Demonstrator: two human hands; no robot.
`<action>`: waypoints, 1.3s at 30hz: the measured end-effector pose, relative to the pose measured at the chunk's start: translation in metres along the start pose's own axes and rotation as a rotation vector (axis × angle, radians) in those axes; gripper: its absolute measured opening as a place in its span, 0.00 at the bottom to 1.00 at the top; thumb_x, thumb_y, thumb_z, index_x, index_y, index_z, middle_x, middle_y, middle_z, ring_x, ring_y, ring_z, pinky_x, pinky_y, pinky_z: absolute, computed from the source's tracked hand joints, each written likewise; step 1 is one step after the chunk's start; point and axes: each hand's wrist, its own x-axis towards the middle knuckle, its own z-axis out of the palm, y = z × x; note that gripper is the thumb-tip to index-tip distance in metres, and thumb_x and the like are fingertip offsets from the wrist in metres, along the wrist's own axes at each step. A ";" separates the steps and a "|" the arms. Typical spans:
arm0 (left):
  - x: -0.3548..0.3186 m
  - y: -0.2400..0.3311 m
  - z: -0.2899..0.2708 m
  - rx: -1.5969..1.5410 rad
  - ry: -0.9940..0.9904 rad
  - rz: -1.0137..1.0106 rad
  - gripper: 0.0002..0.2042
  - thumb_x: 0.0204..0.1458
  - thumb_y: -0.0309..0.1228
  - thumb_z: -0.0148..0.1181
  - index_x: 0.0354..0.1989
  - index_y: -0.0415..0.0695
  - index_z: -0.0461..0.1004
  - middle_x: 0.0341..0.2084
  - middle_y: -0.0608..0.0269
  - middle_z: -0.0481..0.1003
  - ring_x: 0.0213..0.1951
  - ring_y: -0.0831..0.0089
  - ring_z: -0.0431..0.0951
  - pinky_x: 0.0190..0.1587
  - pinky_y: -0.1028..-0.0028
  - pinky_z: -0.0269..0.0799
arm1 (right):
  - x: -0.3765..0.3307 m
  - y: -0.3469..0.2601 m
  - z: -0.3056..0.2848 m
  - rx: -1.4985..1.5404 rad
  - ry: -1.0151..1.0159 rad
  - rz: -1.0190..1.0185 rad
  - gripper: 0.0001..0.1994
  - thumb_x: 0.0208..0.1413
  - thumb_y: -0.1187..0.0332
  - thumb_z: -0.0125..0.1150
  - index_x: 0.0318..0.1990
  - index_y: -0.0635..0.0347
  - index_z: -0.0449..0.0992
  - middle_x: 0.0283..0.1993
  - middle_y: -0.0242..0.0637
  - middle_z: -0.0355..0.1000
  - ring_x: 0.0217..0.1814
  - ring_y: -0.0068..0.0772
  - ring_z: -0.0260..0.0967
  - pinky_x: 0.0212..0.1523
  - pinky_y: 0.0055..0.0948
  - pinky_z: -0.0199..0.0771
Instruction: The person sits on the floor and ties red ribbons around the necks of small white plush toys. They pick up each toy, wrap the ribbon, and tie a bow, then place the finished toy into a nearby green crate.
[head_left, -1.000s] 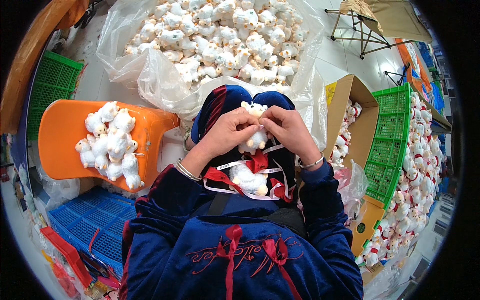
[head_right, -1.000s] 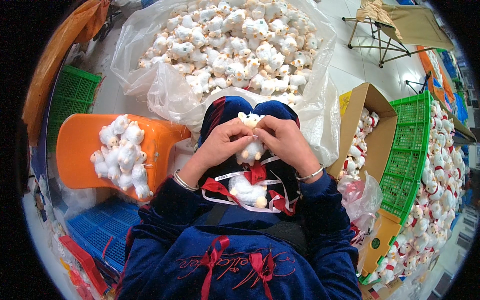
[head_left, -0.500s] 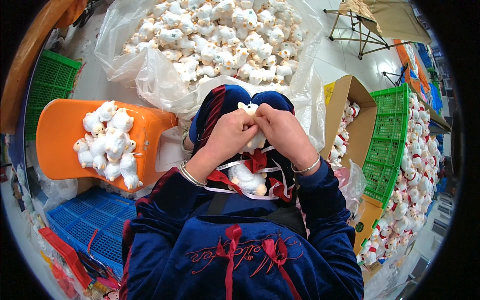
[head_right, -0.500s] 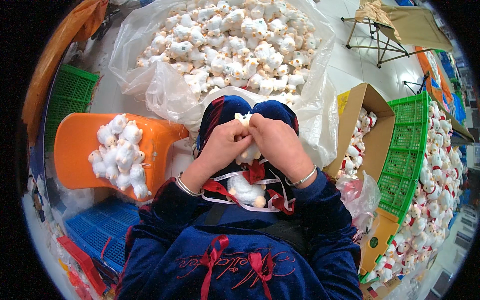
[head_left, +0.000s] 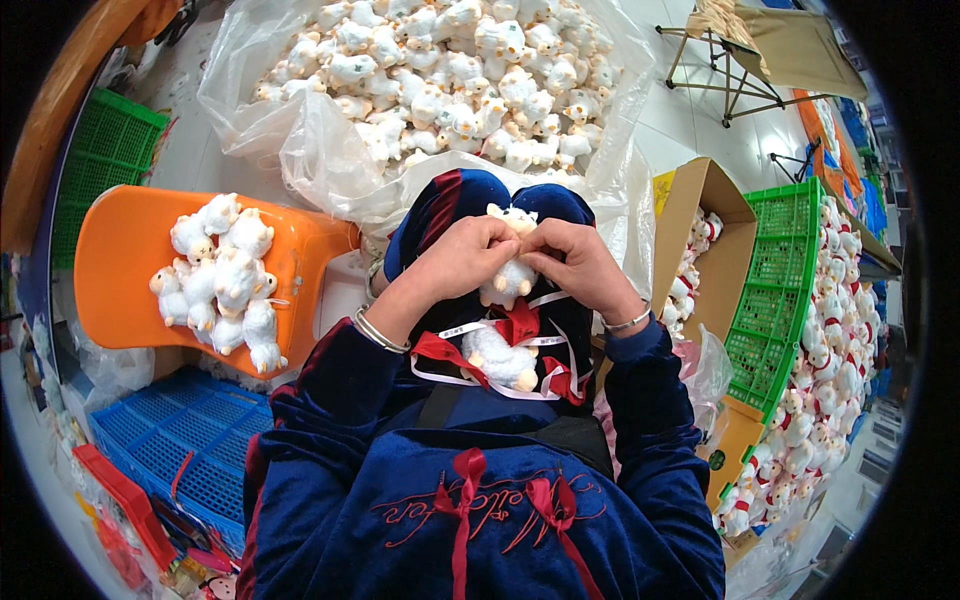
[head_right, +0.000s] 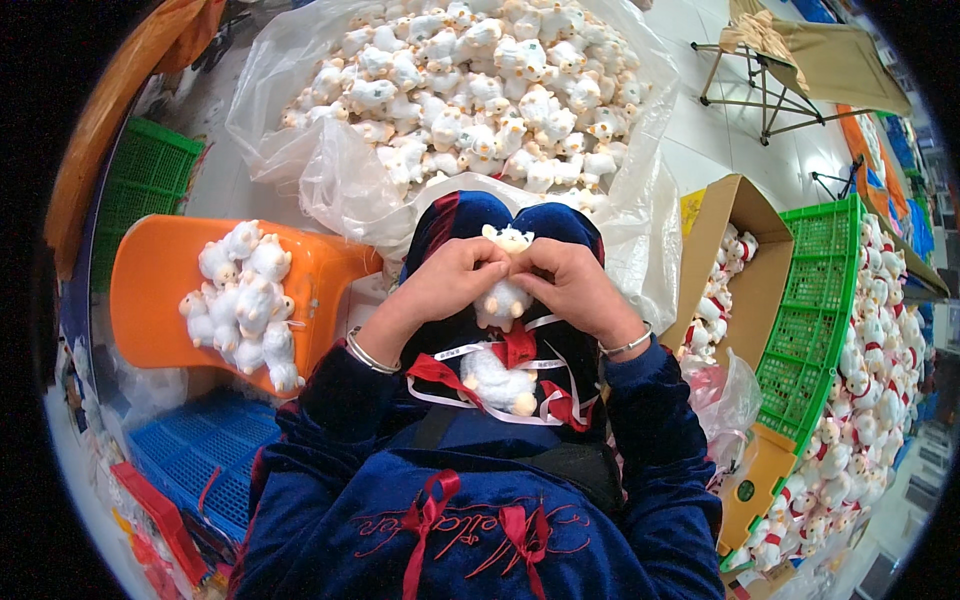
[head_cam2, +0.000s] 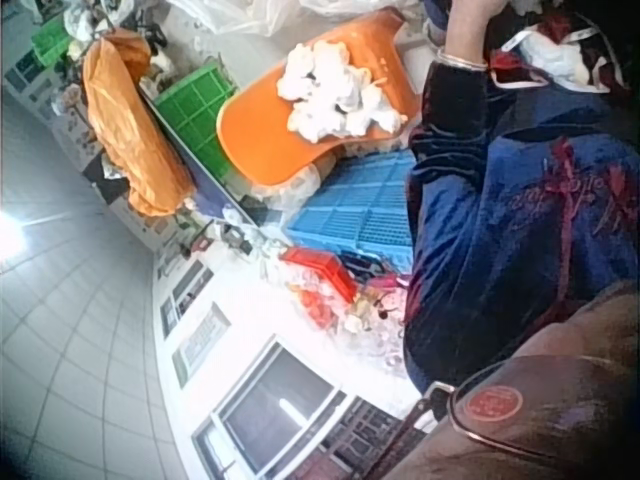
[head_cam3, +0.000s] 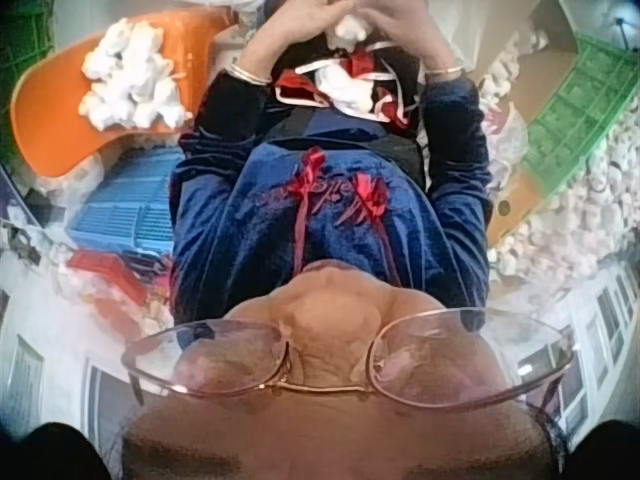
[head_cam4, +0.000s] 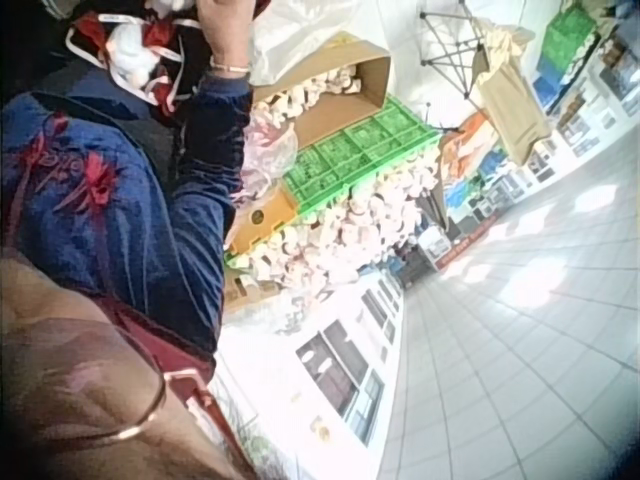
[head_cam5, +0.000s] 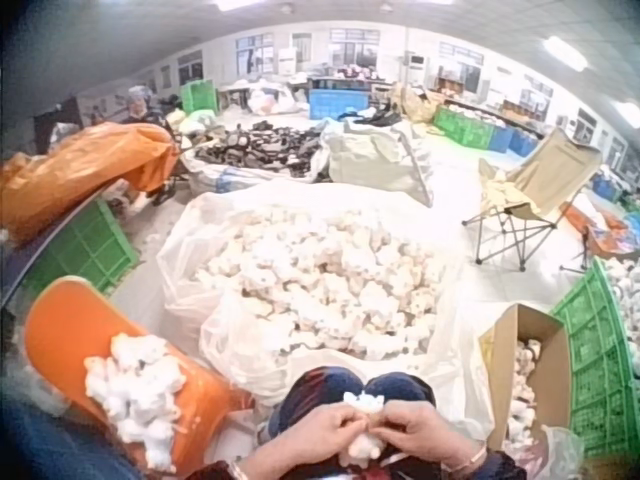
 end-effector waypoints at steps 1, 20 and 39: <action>0.001 -0.001 -0.001 0.032 -0.012 0.003 0.12 0.61 0.33 0.59 0.40 0.36 0.81 0.32 0.59 0.80 0.35 0.75 0.78 0.40 0.72 0.74 | 0.000 0.000 -0.002 -0.030 -0.016 -0.013 0.05 0.59 0.74 0.65 0.40 0.66 0.80 0.33 0.40 0.77 0.35 0.27 0.74 0.38 0.27 0.75; 0.002 -0.002 -0.003 0.005 -0.023 -0.039 0.12 0.60 0.33 0.61 0.40 0.36 0.81 0.31 0.63 0.81 0.34 0.79 0.77 0.41 0.74 0.74 | 0.000 -0.012 0.011 -0.262 0.112 -0.086 0.06 0.56 0.72 0.65 0.36 0.66 0.75 0.32 0.47 0.74 0.33 0.49 0.75 0.35 0.37 0.75; -0.010 -0.005 0.005 -0.164 0.103 0.041 0.07 0.63 0.29 0.59 0.41 0.37 0.79 0.26 0.67 0.78 0.29 0.84 0.76 0.34 0.79 0.74 | -0.007 0.025 0.039 -0.373 0.443 -0.412 0.10 0.46 0.82 0.69 0.36 0.63 0.75 0.36 0.42 0.75 0.36 0.43 0.76 0.36 0.33 0.77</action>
